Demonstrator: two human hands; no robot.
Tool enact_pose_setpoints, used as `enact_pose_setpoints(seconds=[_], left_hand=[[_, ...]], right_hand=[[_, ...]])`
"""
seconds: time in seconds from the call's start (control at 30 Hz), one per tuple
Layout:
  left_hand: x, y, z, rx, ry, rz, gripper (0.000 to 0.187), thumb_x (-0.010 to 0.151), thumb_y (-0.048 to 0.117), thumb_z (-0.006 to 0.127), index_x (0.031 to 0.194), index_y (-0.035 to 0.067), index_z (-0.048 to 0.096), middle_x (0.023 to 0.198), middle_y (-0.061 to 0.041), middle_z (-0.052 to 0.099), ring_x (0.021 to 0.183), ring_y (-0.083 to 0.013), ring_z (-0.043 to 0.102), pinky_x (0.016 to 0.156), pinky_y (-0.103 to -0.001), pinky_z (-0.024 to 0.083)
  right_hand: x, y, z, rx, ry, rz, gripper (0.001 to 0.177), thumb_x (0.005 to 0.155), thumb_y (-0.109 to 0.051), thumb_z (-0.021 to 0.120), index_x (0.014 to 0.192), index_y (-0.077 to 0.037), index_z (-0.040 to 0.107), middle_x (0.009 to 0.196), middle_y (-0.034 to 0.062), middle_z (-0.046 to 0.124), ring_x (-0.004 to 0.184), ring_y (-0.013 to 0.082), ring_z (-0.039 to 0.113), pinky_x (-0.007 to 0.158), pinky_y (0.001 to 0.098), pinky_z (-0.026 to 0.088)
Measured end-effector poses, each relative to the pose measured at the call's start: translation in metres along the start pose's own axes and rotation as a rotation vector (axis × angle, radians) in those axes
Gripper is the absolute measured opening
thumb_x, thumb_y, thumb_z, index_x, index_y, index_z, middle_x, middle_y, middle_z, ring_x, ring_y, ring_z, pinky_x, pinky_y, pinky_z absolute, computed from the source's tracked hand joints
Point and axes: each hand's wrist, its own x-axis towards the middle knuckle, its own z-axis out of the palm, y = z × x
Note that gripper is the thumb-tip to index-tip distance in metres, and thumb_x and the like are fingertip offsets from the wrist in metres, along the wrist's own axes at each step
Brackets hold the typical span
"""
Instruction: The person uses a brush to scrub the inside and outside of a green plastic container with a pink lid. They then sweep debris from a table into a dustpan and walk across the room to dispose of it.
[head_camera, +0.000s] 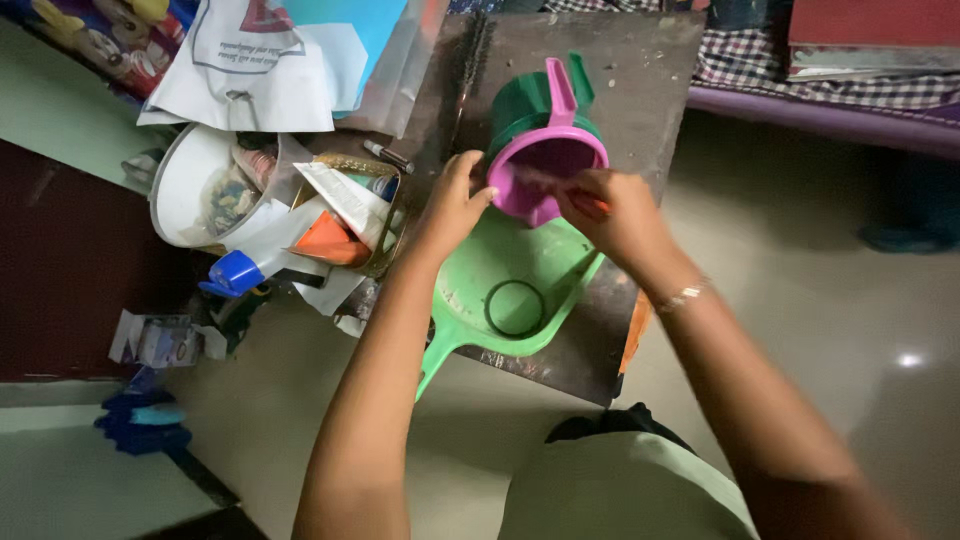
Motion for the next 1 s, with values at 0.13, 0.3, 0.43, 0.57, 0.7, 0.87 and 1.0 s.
enact_pose_setpoints(seconds=[0.13, 0.3, 0.43, 0.57, 0.7, 0.87, 1.0], left_hand=[[-0.006, -0.008, -0.009, -0.013, -0.026, -0.139, 0.068, 0.087, 0.01, 0.082, 0.142, 0.003, 0.042, 0.138, -0.026, 0.054, 0.113, -0.0347, 0.064, 0.093, -0.041, 0.054], [0.002, 0.027, -0.029, -0.176, -0.125, -0.204, 0.086, 0.088, -0.001, 0.081, 0.157, 0.015, 0.031, 0.117, -0.019, 0.064, 0.101, -0.0281, 0.07, 0.089, -0.038, 0.057], [0.009, 0.074, -0.051, -0.037, -0.205, -0.289, 0.109, 0.084, -0.005, 0.077, 0.168, 0.024, 0.014, 0.129, -0.019, 0.067, 0.086, -0.0271, 0.064, 0.079, -0.039, 0.054], [0.007, 0.091, -0.068, 0.168, 0.009, 0.199, 0.132, 0.066, -0.002, 0.08, 0.17, 0.023, 0.004, 0.151, -0.027, 0.048, 0.111, -0.0458, 0.06, 0.089, -0.04, 0.055], [0.011, 0.07, -0.062, -0.083, -0.213, -0.117, 0.105, 0.08, -0.007, 0.078, 0.164, 0.019, 0.021, 0.158, -0.019, 0.05, 0.122, -0.0368, 0.063, 0.099, -0.04, 0.052], [0.013, 0.038, -0.059, 0.051, -0.139, 0.1, 0.073, 0.091, 0.01, 0.085, 0.151, 0.011, 0.044, 0.144, -0.022, 0.058, 0.126, -0.0373, 0.061, 0.103, -0.039, 0.048], [0.014, 0.035, -0.051, 0.012, -0.1, -0.098, 0.052, 0.1, 0.015, 0.08, 0.144, 0.014, 0.053, 0.122, -0.019, 0.069, 0.098, -0.0292, 0.076, 0.083, -0.035, 0.061]], right_hand=[[-0.021, -0.003, -0.036, 0.112, -0.133, 0.203, 0.02, 0.088, -0.014, 0.076, 0.107, -0.007, 0.078, 0.1, 0.0093, 0.08, 0.087, 0.016, 0.079, 0.08, 0.0292, 0.063], [-0.003, -0.009, -0.021, 0.122, 0.058, 0.002, 0.022, 0.092, -0.014, 0.076, 0.111, -0.004, 0.076, 0.104, 0.012, 0.078, 0.091, 0.0184, 0.077, 0.079, 0.0305, 0.062], [-0.01, -0.027, -0.006, -0.099, -0.011, 0.031, 0.017, 0.093, -0.013, 0.077, 0.105, -0.002, 0.078, 0.091, 0.0181, 0.075, 0.076, 0.0261, 0.073, 0.072, 0.0364, 0.058], [-0.049, -0.047, -0.023, -0.003, -0.106, 0.093, 0.015, 0.087, -0.013, 0.077, 0.1, -0.005, 0.078, 0.091, 0.0122, 0.078, 0.078, 0.0214, 0.078, 0.07, 0.0333, 0.06], [-0.039, -0.044, -0.026, 0.064, 0.041, -0.013, 0.019, 0.091, -0.009, 0.074, 0.109, -0.004, 0.075, 0.097, 0.0143, 0.076, 0.083, 0.0257, 0.077, 0.073, 0.0347, 0.06], [-0.005, -0.019, 0.001, -0.046, 0.14, -0.204, 0.017, 0.091, -0.004, 0.076, 0.108, -0.001, 0.074, 0.111, 0.0186, 0.074, 0.093, 0.0349, 0.074, 0.081, 0.0407, 0.059], [-0.012, -0.009, 0.013, -0.075, 0.164, -0.172, 0.018, 0.088, -0.003, 0.076, 0.106, -0.001, 0.074, 0.109, 0.0195, 0.07, 0.094, 0.0361, 0.071, 0.082, 0.0428, 0.058]])
